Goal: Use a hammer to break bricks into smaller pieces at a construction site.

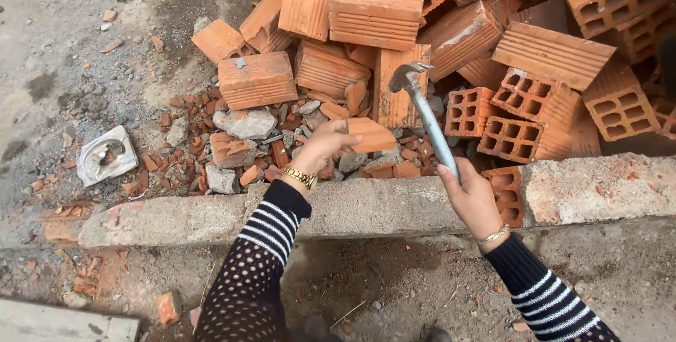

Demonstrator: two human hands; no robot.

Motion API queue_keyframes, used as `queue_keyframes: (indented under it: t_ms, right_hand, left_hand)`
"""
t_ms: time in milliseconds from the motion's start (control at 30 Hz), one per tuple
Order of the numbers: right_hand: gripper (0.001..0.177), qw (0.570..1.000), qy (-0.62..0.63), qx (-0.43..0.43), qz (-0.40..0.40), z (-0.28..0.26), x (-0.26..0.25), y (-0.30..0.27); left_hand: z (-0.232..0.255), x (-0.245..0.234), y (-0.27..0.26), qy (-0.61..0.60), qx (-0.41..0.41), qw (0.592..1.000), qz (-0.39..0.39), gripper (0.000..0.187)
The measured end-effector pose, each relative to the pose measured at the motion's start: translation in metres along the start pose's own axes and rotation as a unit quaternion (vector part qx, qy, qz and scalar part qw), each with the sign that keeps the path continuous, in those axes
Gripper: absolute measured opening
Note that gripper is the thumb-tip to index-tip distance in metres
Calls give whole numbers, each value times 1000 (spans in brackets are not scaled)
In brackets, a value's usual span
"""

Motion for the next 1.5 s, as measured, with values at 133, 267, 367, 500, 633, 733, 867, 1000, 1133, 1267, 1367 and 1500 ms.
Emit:
queue_keyframes:
  t_ms: [133,267,367,500,633,733,867,1000,1133,1267,1367,1500]
  right_hand:
    - [39,999,20,-13,-23,4,14,-25]
    - [35,990,38,-63,-120,13,64,-47]
    - [34,979,27,-97,-178,33,99,-62]
    - [43,959,-109,-116,-234,58,137,-69]
    - [38,947,-151,-128,-254,39,142,-60]
    - [42,955,-116,-155,-226,4,128,-60]
    - [32,963,-9,-225,-148,-26,111,-68]
    - [34,913,-246,-200,-258,26,155,-64]
    - [38,939,-172,-135,-265,26,149,-52]
    - [36,954,-95,-198,-203,2,129,-56]
    - [34,951,-93,-245,-163,8,127,-60]
    - [32,926,-226,-160,-258,37,150,-64]
  left_hand:
    - [-5,-37,-91,97,-40,992,-68,38]
    - [-38,-73,-111,283,-51,957,-31,47]
    - [-47,-84,-123,450,-28,892,41,25]
    - [-57,-85,-142,573,-66,815,57,77]
    - [-71,-82,-146,596,-59,801,-14,126]
    - [-76,-78,-141,590,-32,807,23,129]
    - [-83,-93,-136,542,-20,839,48,134]
    - [-78,-106,-146,584,11,809,58,135]
    - [-69,-103,-150,576,-8,816,49,115]
    - [-67,-99,-146,556,5,829,56,98]
    - [-77,-101,-140,556,13,828,67,103]
    - [-83,-102,-139,547,36,832,88,100]
Point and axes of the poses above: each hand's wrist, its own y-axis towards the middle knuckle, its own x-axis out of the palm, z = x × y, the point moved 6 cm from there along y, towards the middle knuckle, and after that the axes turned 5 degrees about -x, right-handed, at the moved point
